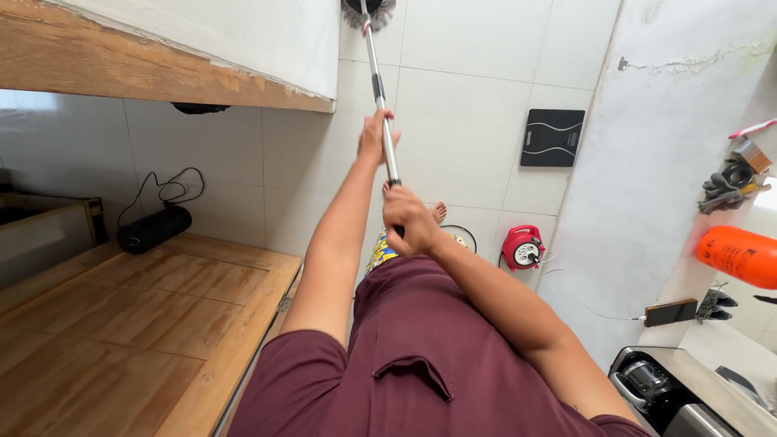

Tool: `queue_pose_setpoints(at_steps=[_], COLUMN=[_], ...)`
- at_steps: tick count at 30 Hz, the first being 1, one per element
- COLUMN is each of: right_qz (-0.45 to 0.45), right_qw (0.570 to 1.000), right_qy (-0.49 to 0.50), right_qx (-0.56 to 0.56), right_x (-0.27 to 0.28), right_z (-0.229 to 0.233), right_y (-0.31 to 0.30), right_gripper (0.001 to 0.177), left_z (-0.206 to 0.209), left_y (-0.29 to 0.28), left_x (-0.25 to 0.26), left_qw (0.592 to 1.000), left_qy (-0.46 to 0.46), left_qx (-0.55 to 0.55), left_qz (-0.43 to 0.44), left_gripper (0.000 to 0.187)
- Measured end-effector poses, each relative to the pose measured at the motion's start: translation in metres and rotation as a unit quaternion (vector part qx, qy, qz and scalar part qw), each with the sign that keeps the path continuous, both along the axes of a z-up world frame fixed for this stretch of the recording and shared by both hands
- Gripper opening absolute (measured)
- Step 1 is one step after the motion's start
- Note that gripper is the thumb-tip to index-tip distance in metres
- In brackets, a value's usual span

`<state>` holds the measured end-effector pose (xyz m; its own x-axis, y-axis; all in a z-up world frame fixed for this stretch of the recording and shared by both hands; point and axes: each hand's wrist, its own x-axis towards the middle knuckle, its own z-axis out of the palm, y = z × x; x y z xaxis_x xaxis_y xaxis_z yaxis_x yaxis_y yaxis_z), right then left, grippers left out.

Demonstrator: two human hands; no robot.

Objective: The user mops the floor in a hallway area.

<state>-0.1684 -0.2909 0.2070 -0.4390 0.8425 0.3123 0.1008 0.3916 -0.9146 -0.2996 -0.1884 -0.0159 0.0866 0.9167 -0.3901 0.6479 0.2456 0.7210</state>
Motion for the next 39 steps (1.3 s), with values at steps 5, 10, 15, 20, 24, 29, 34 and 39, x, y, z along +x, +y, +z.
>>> queue_pose_setpoints(at_steps=[5, 10, 15, 20, 24, 29, 34, 39], right_qz=[0.061, 0.097, 0.119, 0.003, -0.142, -0.165, -0.224, -0.197], right_qw=[0.995, 0.988, 0.986, 0.998, 0.989, 0.985, 0.972, 0.976], right_qy=[-0.001, 0.000, 0.021, 0.042, 0.021, 0.037, 0.029, -0.018], right_qx=[-0.082, -0.120, -0.117, -0.042, -0.023, -0.046, -0.068, -0.088], right_x=[0.011, 0.020, 0.034, 0.053, 0.047, 0.050, 0.097, 0.141], right_z=[0.076, 0.144, 0.146, 0.126, 0.062, -0.019, -0.013, 0.061], right_y=[-0.018, -0.036, -0.067, -0.057, -0.044, -0.009, -0.040, -0.135], right_gripper=[0.010, 0.011, 0.010, 0.013, 0.009, 0.004, 0.004, 0.008], left_z=[0.035, 0.100, 0.105, 0.037, -0.044, 0.001, 0.033, 0.006], left_y=[-0.070, -0.141, -0.176, -0.131, -0.051, 0.003, -0.036, -0.120], left_x=[0.016, 0.032, 0.056, 0.072, 0.072, 0.070, 0.105, 0.155], left_qw=[0.982, 0.983, 0.937, 0.963, 0.977, 0.995, 0.991, 0.990], left_qy=[-0.071, -0.088, -0.076, -0.080, -0.074, 0.065, 0.091, -0.034], left_qx=[0.152, 0.037, 0.311, 0.246, 0.201, 0.072, 0.030, 0.116], left_qz=[0.089, 0.155, 0.136, 0.081, -0.004, -0.028, -0.089, -0.073], left_gripper=[0.030, 0.024, 0.012, 0.012, 0.012, 0.067, 0.100, 0.048])
